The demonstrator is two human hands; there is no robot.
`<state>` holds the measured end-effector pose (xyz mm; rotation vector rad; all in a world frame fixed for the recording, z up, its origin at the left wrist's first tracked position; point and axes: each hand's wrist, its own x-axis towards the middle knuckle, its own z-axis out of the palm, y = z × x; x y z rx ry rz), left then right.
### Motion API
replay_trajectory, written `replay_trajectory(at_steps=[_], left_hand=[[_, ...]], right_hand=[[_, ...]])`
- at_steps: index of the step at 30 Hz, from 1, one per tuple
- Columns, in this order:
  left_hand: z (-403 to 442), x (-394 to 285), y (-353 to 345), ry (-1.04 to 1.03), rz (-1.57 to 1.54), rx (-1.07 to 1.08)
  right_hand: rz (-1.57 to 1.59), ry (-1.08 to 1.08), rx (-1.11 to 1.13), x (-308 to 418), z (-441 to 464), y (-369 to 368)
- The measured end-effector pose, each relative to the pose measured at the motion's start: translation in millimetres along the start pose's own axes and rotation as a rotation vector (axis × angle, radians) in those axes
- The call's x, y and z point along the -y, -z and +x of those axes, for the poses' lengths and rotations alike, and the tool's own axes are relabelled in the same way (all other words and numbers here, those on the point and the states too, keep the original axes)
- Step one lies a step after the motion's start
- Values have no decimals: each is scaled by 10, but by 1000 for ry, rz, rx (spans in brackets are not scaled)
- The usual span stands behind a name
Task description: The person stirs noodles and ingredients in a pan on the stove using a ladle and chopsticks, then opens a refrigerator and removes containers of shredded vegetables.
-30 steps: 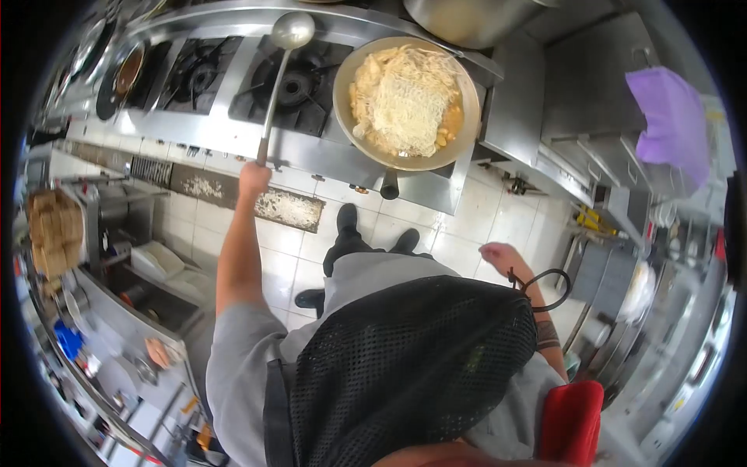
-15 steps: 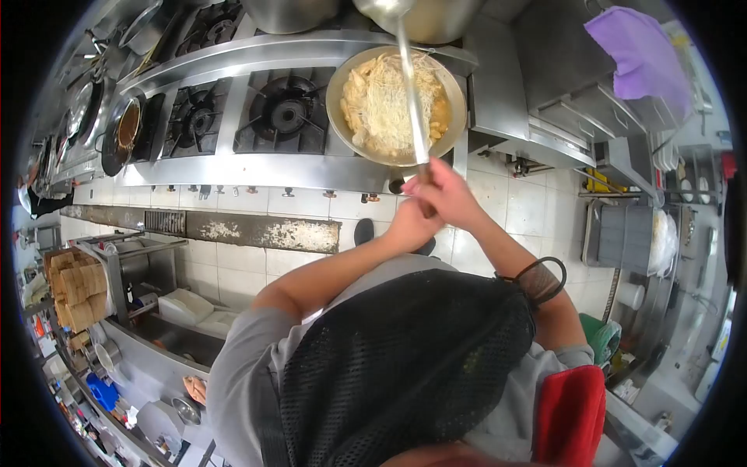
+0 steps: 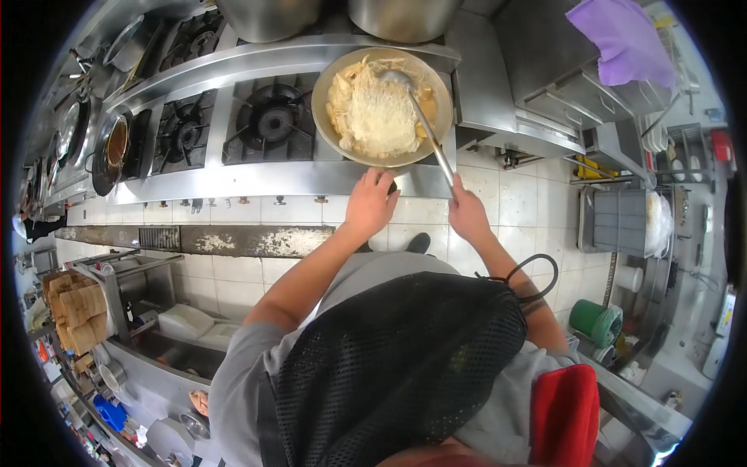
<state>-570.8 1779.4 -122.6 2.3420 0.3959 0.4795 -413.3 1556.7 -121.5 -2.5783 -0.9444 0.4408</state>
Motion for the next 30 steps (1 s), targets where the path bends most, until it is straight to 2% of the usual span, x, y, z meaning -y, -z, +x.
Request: replay_trajectory(at_steps=[1, 4, 9, 13, 18, 21, 23, 25, 29, 30], left_hand=[[1, 4, -5, 26, -32, -6], [0, 9, 33, 65, -104, 30], [4, 48, 26, 26, -87, 18], [33, 68, 50, -5, -68, 24], [28, 75, 43, -1, -61, -3], [30, 82, 66, 25, -64, 35], [23, 87, 73, 56, -76, 75], [26, 107, 76, 3, -46, 41], [26, 54, 64, 52, -57, 28], [33, 35, 61, 70, -43, 17]], right_hand=[[94, -34, 30, 39, -97, 83], [111, -145, 90, 127, -284, 533], [34, -43, -59, 138, -86, 513], [74, 1, 20, 238, -93, 560], [-96, -76, 141, 419, -522, 1019], [-200, -53, 108, 296, -272, 766], [-202, -36, 91, 324, -139, 858], [-221, 17, 103, 343, -139, 1054], [-230, -3, 192, 513, -348, 1650], [-328, -1, 222, 553, -356, 1743]])
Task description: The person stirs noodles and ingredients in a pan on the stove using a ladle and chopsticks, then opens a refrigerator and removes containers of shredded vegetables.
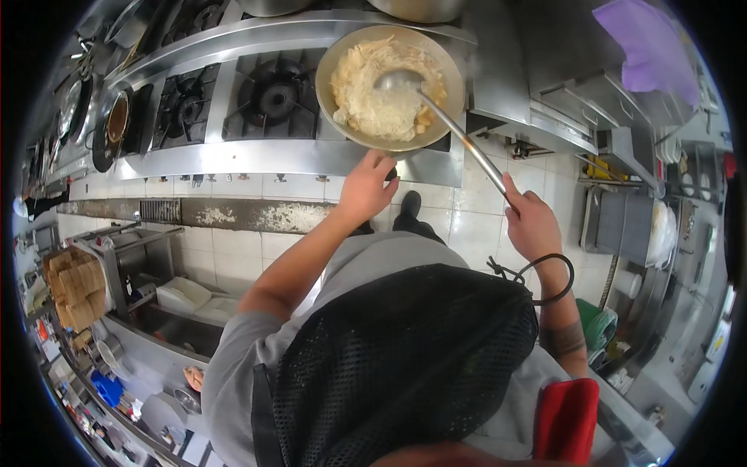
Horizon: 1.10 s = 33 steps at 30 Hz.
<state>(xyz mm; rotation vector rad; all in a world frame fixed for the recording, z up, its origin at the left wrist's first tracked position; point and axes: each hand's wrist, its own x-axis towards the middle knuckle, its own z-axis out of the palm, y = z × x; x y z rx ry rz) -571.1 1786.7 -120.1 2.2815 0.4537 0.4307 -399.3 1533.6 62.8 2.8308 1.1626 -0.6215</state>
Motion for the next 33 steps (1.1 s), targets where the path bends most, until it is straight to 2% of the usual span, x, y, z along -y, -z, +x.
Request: replay_trajectory(at_steps=[5, 8, 10, 12, 14, 16, 18, 20, 22, 23, 27, 33], left_hand=[[1, -68, -73, 111, -14, 4], [-11, -86, -70, 76, 4, -50], [-25, -131, -79, 118, 9, -51], [-43, -173, -100, 148, 22, -77], [-45, -247, -148, 184, 29, -117], [-70, -357, -191, 319, -11, -189], [-99, -364, -323, 353, 16, -267], [-84, -440, -381, 381, 36, -369], [-59, -476, -394, 397, 49, -393], [-61, -474, -413, 407, 45, -408], [-97, -440, -428, 401, -12, -422], [-121, -381, -426, 362, -31, -403]], right_hand=[[-193, 88, 29, -151, 304, 210], [-257, 162, 48, -272, 600, 425], [-350, 250, -18, -392, 788, 555], [-370, 226, 31, -432, 858, 860], [-292, 372, -42, -590, 935, 1108], [-284, 356, -9, -535, 941, 1407], [-280, 464, -29, -509, 974, 1650], [-328, 556, -9, -336, 1166, 1870], [-526, 583, 135, -13, 1325, 1993], [-574, 668, 39, 128, 1321, 2022], [-774, 855, 23, 591, 1643, 2150], [-887, 845, 176, 1325, 1949, 2277]])
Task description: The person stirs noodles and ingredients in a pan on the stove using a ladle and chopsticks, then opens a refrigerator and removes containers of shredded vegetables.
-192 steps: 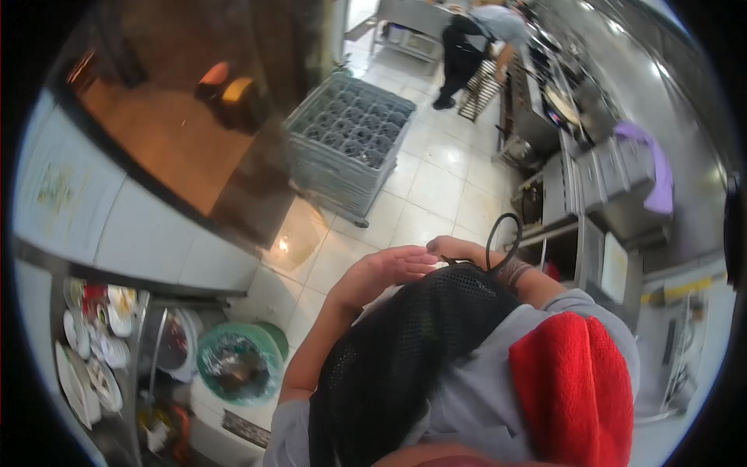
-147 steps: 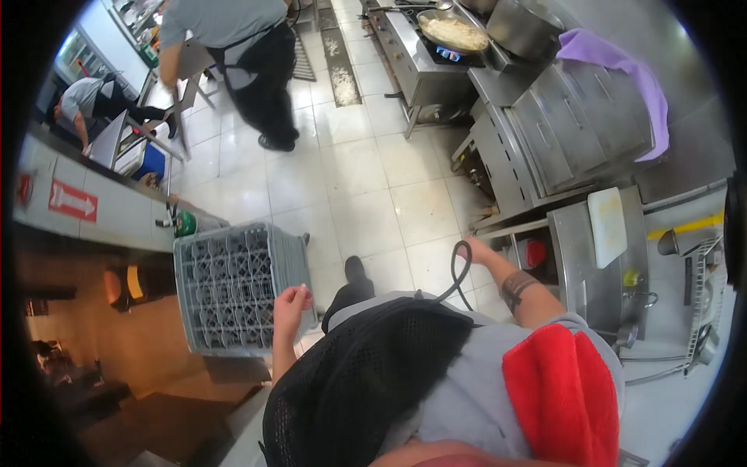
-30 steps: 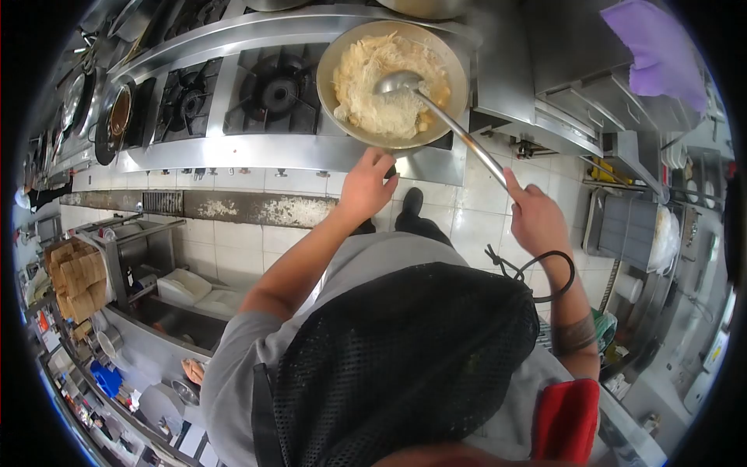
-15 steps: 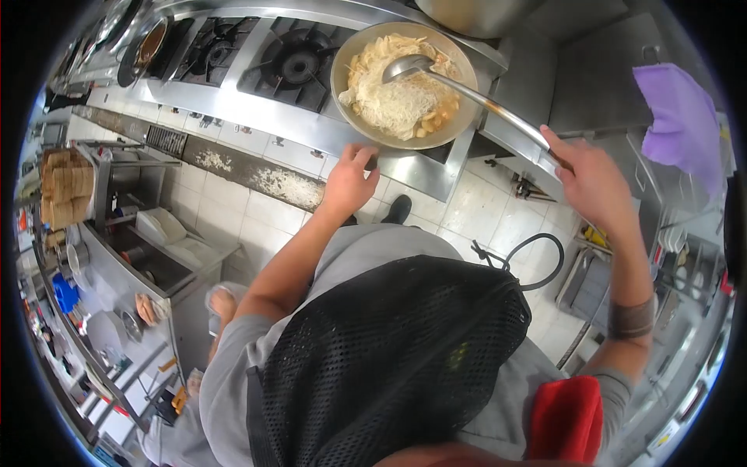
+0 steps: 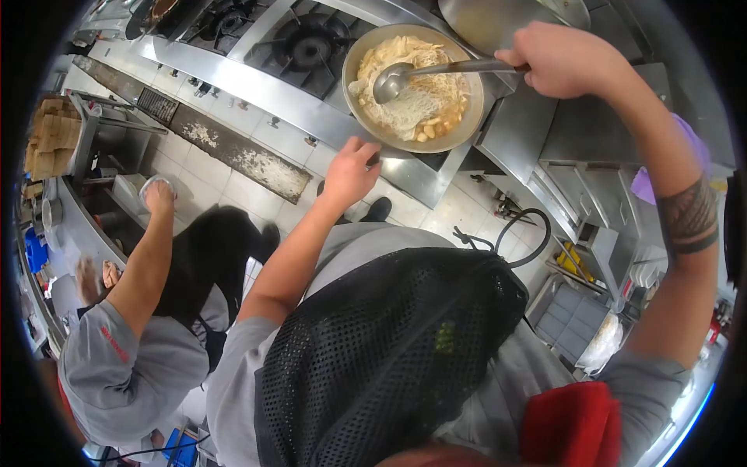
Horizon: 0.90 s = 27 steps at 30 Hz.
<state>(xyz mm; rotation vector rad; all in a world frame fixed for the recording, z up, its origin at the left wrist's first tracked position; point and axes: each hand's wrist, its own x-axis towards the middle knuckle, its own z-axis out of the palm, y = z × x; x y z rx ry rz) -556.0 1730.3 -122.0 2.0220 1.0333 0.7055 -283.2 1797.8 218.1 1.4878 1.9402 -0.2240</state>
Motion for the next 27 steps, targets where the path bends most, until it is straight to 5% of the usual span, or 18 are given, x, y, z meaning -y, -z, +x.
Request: replay_trajectory(at_steps=[9, 23, 27], left_hand=[[57, 127, 29, -89, -45, 47], [230, 500, 321, -244, -26, 139], [386, 650, 477, -299, -24, 166]], right_hand=[[-83, -145, 328, 552, 342, 1008], [-168, -160, 389, 857, 753, 917], [-178, -396, 249, 810, 381, 928]])
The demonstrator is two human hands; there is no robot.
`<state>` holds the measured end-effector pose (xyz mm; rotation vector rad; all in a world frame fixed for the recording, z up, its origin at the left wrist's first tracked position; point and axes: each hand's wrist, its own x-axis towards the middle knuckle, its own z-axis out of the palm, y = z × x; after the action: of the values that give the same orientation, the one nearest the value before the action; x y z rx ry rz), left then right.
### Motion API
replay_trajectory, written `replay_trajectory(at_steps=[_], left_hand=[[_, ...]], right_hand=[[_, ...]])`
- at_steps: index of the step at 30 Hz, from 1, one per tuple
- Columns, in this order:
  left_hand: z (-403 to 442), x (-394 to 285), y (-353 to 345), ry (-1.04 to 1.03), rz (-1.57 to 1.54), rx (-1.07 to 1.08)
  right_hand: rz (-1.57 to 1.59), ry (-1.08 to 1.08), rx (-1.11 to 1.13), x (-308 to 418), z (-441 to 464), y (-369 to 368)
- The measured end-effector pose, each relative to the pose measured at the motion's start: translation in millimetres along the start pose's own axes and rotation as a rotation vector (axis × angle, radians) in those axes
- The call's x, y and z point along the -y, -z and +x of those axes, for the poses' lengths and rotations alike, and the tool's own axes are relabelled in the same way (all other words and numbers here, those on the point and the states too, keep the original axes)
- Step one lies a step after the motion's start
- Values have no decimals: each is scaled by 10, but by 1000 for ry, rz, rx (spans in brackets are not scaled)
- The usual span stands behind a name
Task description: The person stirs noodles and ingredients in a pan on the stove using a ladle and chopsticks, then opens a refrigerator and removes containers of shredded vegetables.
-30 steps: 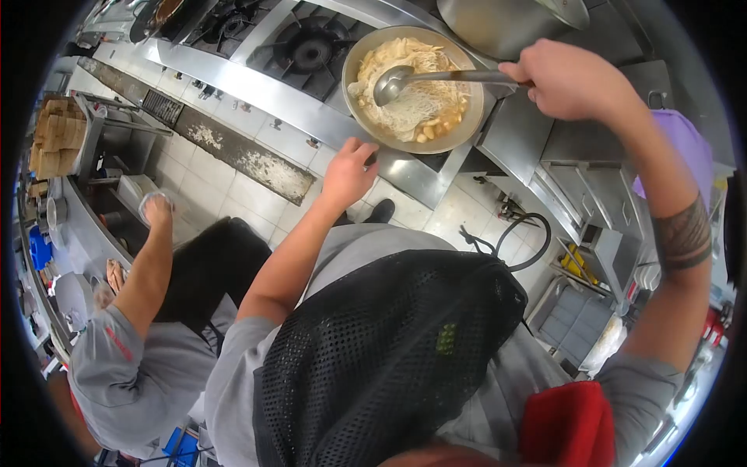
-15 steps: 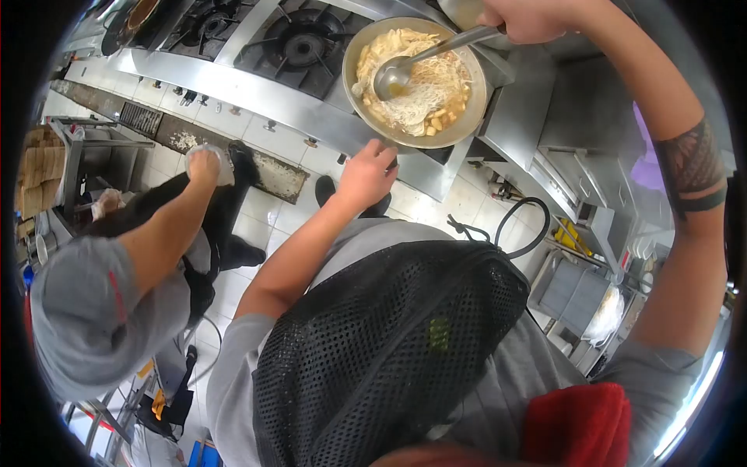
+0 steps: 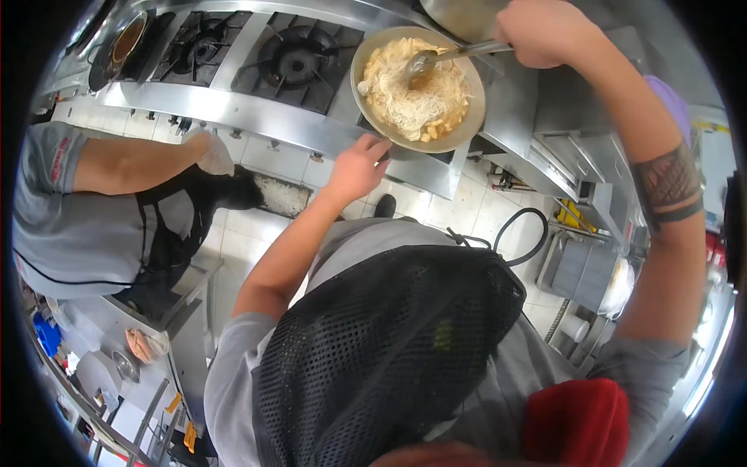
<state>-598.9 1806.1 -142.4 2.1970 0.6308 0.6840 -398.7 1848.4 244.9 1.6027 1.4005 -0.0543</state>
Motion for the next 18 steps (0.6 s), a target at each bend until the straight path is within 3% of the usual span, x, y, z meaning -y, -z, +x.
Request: replay_trajectory(at_steps=[4, 8, 14, 16, 18], left_hand=[[125, 138, 152, -14, -17, 23], [223, 244, 227, -8, -2, 66], [270, 262, 225, -85, 16, 95], [255, 264, 200, -140, 32, 61], [238, 246, 198, -145, 18, 77]], right_hand=[[224, 49, -143, -380, 45, -480], [330, 91, -161, -163, 149, -850], [590, -100, 71, -49, 32, -642], [599, -69, 15, -71, 62, -687], [531, -96, 101, -50, 60, -567]])
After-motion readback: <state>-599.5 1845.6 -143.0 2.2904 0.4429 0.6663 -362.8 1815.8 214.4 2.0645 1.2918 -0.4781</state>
